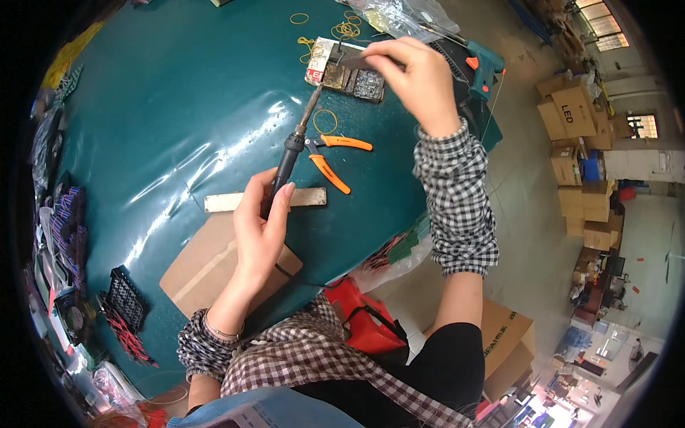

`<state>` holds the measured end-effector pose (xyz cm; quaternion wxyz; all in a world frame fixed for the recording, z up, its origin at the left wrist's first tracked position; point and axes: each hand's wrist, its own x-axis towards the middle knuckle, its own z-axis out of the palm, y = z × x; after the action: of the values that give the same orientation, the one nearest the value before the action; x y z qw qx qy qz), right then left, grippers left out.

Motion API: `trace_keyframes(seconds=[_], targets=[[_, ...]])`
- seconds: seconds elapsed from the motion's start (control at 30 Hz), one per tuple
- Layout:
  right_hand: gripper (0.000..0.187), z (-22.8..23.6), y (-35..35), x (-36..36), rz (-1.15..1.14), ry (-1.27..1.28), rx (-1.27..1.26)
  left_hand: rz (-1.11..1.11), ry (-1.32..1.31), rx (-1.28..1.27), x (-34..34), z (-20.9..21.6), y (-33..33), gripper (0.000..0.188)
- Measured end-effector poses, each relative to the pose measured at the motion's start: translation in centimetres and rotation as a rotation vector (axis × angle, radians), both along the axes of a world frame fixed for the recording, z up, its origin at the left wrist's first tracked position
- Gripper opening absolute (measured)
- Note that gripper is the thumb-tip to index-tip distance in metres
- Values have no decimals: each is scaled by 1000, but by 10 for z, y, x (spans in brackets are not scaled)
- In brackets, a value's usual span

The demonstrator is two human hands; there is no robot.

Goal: The person solders wires onto a printed circuit board using a soldering iron and solder wire, holding the wires with pliers.

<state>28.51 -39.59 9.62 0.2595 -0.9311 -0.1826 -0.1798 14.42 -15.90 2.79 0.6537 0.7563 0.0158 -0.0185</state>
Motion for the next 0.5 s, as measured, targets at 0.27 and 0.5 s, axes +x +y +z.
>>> trace_keyframes(seconds=[0.27,0.5], targets=[[15,-22,-23,-3,-50,-57,72,-85,152,-152,0,5,1,27],[15,-18,-6,-18,238,291,414,-364,395,-570,13,5,13,43]])
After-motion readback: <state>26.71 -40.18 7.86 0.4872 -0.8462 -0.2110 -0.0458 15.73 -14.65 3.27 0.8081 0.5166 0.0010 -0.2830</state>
